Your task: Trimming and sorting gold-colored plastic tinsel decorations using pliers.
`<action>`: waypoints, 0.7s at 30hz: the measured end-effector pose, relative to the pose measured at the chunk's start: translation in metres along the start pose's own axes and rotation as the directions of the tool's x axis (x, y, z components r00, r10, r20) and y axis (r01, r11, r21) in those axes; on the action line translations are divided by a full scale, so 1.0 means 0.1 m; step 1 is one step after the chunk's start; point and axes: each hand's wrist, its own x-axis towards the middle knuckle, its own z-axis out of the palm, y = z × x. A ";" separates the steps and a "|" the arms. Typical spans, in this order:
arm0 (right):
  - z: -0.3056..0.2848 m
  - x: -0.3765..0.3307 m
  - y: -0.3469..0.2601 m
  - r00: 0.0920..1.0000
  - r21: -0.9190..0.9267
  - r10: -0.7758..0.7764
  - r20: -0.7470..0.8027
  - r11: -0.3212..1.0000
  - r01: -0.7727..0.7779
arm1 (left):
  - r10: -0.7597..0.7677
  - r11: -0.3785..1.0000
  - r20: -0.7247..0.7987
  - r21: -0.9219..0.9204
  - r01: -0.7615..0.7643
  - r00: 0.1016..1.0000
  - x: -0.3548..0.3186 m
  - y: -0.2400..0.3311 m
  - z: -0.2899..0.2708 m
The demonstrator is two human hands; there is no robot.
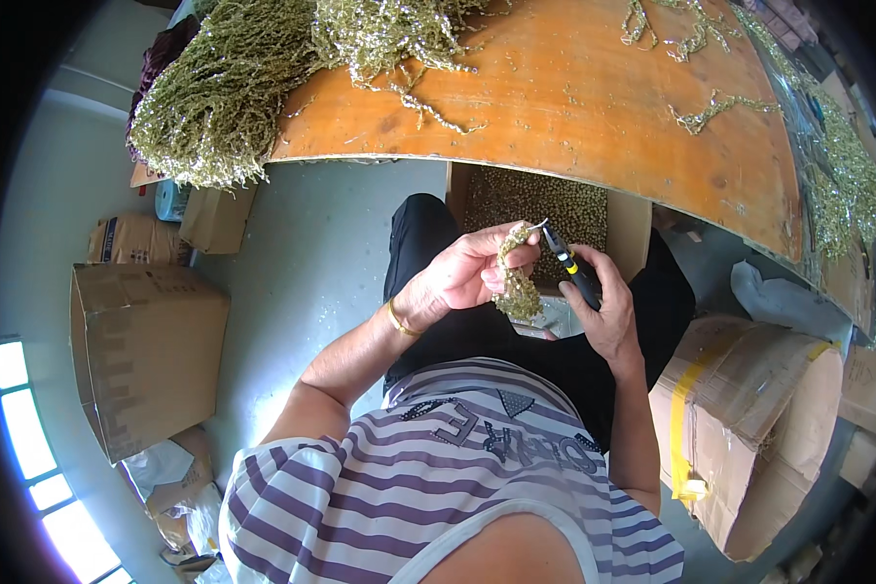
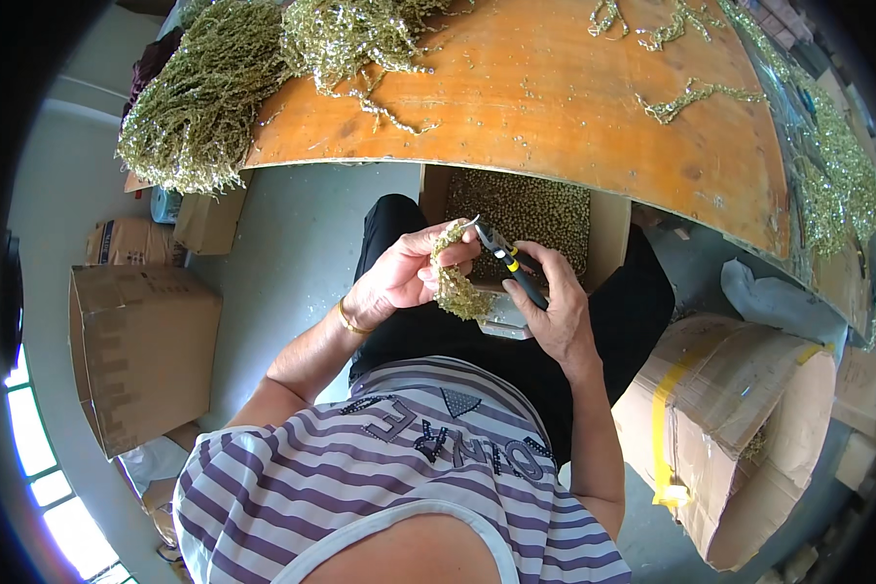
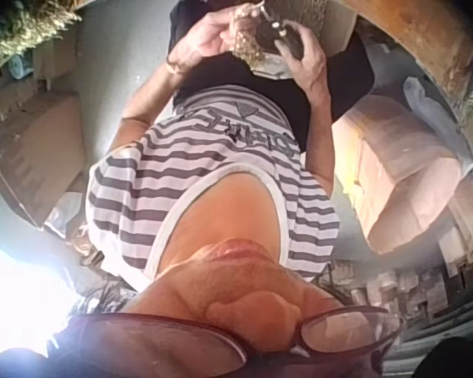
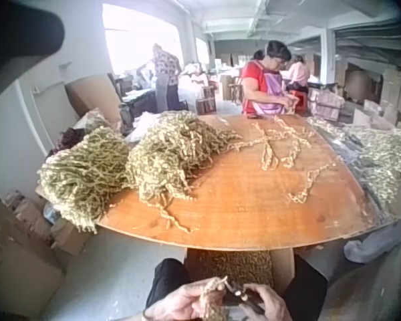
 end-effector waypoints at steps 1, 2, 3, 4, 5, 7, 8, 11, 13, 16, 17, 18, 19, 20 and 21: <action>0.00 0.00 0.00 1.000 0.005 -0.004 0.000 1.000 0.004 | 0.000 1.000 0.000 0.000 0.000 1.000 0.00 -0.01 -0.01; 0.00 0.00 0.00 1.000 0.005 -0.003 -0.001 1.000 0.003 | -0.008 0.999 -0.024 0.039 0.009 1.000 -0.01 -0.01 -0.03; 0.01 0.01 0.00 1.000 -0.010 -0.008 0.000 1.000 0.008 | -0.015 0.997 -0.049 0.077 0.019 0.999 -0.01 -0.02 -0.04; 0.01 0.01 0.00 1.000 -0.025 -0.013 0.001 1.000 0.013 | -0.016 0.997 -0.049 0.077 0.020 0.999 -0.01 -0.02 -0.03; 0.01 0.01 0.02 1.000 -0.025 -0.012 0.001 1.000 0.012 | -0.025 0.998 -0.038 0.062 0.027 0.999 -0.01 -0.02 -0.02; 0.02 -0.01 0.04 1.000 -0.022 0.000 0.011 1.000 0.000 | -0.032 0.998 -0.026 0.046 0.033 0.999 -0.01 -0.02 -0.03; 0.02 -0.01 0.03 1.000 -0.022 0.000 0.012 1.000 0.001 | -0.033 0.998 -0.035 0.060 0.035 0.999 -0.01 -0.03 -0.04; 0.02 -0.02 -0.03 0.997 -0.001 0.070 0.032 0.998 -0.070 | -0.033 0.993 -0.054 0.107 0.038 0.998 -0.02 -0.01 -0.04; 0.02 -0.02 -0.05 0.998 -0.017 0.057 0.028 0.998 -0.057 | -0.033 0.989 -0.064 0.139 0.042 0.997 -0.03 0.00 -0.03; 0.03 -0.03 -0.05 0.995 -0.040 0.093 0.044 0.995 -0.091 | 0.176 0.849 -0.113 0.520 -0.093 0.978 -0.03 0.03 0.02; 0.04 -0.04 -0.04 0.995 -0.042 0.095 0.043 0.995 -0.093 | 0.276 0.675 -0.125 0.731 -0.100 0.953 -0.02 0.07 0.04; 0.06 -0.06 -0.02 0.996 -0.055 0.085 0.018 0.995 -0.084 | 0.397 0.394 -0.045 0.910 -0.126 0.917 -0.01 0.06 0.09; 0.08 -0.06 -0.03 0.997 -0.067 0.074 -0.004 0.995 -0.074 | 0.485 0.069 0.069 0.991 -0.117 0.872 -0.01 0.06 0.12; 0.07 -0.06 -0.07 0.997 -0.068 0.075 -0.003 0.995 -0.075 | 0.485 0.070 0.069 0.991 -0.117 0.872 -0.01 0.09 0.13; 0.06 -0.06 -0.13 0.971 -0.014 0.222 0.092 0.975 -0.222 | 0.458 -0.380 0.312 0.915 -0.134 0.832 0.00 0.14 0.12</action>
